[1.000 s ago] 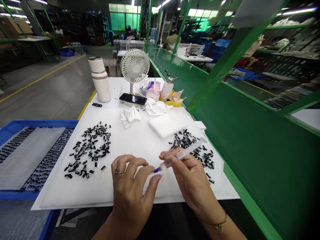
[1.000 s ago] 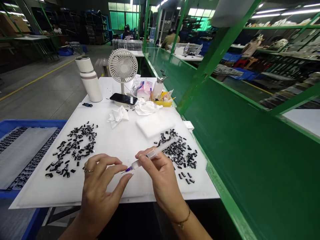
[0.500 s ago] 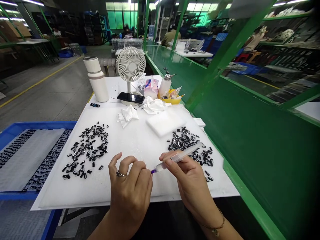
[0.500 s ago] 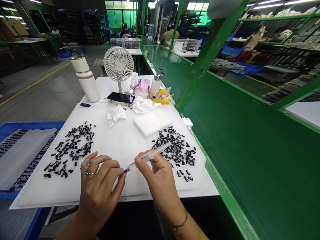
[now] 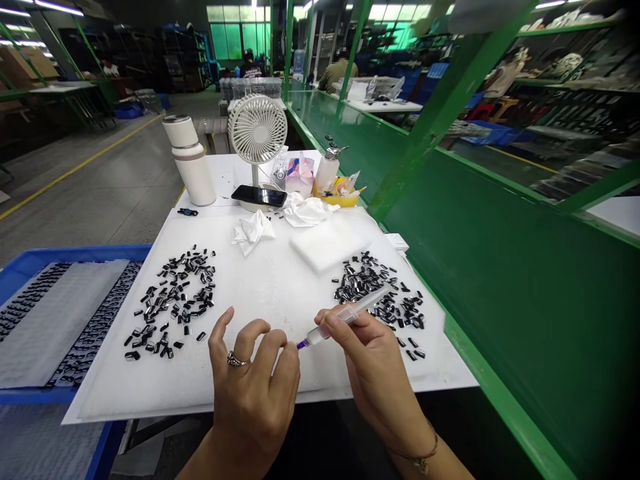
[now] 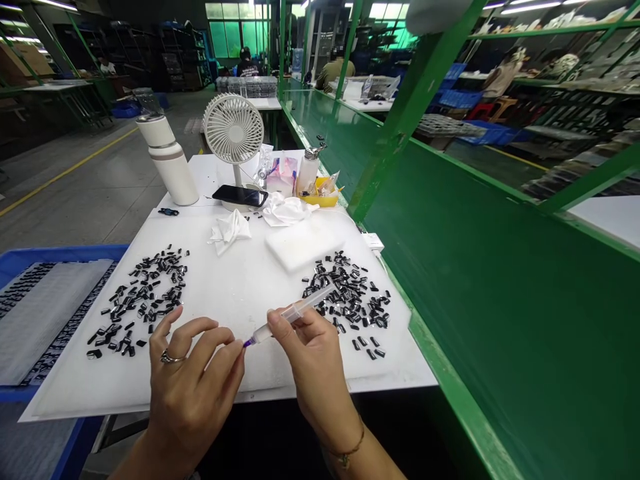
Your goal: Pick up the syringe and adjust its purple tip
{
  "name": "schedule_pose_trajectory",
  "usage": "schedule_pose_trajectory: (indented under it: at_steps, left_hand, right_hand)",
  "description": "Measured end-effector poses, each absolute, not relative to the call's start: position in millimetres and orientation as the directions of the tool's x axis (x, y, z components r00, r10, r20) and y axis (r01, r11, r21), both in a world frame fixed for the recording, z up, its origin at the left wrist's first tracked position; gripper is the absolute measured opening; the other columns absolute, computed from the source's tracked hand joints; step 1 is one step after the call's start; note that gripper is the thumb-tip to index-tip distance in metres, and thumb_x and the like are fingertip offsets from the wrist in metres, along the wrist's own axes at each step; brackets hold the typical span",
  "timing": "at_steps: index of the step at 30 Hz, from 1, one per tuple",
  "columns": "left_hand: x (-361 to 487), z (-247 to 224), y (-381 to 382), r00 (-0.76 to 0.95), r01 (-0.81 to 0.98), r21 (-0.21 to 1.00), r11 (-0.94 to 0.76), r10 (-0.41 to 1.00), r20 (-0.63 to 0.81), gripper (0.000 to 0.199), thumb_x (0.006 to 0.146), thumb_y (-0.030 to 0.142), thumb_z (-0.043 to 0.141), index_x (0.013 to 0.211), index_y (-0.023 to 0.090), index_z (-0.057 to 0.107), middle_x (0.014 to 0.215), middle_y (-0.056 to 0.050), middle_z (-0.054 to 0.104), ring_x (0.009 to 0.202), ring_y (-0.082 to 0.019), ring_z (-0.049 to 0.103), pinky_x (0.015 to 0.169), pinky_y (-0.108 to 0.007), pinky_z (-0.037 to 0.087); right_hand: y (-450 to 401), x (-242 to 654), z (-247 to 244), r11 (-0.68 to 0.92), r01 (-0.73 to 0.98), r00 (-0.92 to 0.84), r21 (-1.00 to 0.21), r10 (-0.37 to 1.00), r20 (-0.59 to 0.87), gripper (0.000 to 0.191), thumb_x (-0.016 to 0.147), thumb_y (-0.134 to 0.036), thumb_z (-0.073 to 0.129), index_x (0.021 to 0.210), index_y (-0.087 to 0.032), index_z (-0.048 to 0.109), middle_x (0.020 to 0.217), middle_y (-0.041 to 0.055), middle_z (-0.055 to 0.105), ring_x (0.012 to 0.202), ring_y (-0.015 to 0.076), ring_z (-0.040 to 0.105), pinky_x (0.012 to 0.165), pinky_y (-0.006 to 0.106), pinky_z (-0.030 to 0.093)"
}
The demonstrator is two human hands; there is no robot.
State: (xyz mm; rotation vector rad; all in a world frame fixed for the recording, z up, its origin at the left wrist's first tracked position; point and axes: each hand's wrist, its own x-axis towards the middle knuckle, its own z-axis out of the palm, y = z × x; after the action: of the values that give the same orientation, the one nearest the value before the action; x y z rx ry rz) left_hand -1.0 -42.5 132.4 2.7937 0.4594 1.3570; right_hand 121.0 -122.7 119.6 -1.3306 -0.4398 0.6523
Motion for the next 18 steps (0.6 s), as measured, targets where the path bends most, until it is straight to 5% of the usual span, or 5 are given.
schedule_pose_trajectory:
  at_steps: [7, 13, 18]
  left_hand:
    - [-7, 130, -40, 0.571, 0.182, 0.429, -0.885, 0.45, 0.686, 0.013, 0.083, 0.003, 0.059, 0.081, 0.015, 0.059, 0.078, -0.002, 0.061, 0.086, -0.02, 0.053, 0.098, -0.055, 0.036]
    - [-14, 124, -37, 0.66, 0.146, 0.523, -0.839, 0.477, 0.581, 0.021, 0.086, 0.016, 0.062, 0.106, 0.016, 0.057, 0.093, -0.004, 0.062, 0.096, -0.022, 0.051, 0.101, -0.049, 0.035]
    - [-12, 124, -37, 0.67, 0.124, 0.608, -0.784, 0.518, 0.531, 0.006, 0.089, 0.015, 0.058, 0.087, 0.02, 0.062, 0.081, -0.001, 0.062, 0.082, -0.018, 0.053, 0.094, -0.043, 0.037]
  right_hand:
    - [-121, 118, 120, 0.142, -0.273, 0.711, -0.952, 0.696, -0.1, 0.023, 0.076, -0.042, 0.073, 0.073, -0.02, 0.066, 0.079, 0.0027, 0.06, 0.084, 0.017, 0.055, 0.075, 0.029, 0.044]
    - [-123, 120, 121, 0.143, -0.246, 0.689, -0.959, 0.721, -0.069, 0.02, 0.079, -0.04, 0.071, 0.075, -0.022, 0.066, 0.081, 0.0027, 0.059, 0.088, 0.0175, 0.055, 0.078, 0.029, 0.045]
    - [-125, 120, 122, 0.159, -0.16, 0.652, -0.974, 0.758, 0.017, 0.015, 0.082, -0.037, 0.068, 0.078, -0.023, 0.066, 0.081, 0.003, 0.058, 0.09, 0.0189, 0.056, 0.078, 0.03, 0.046]
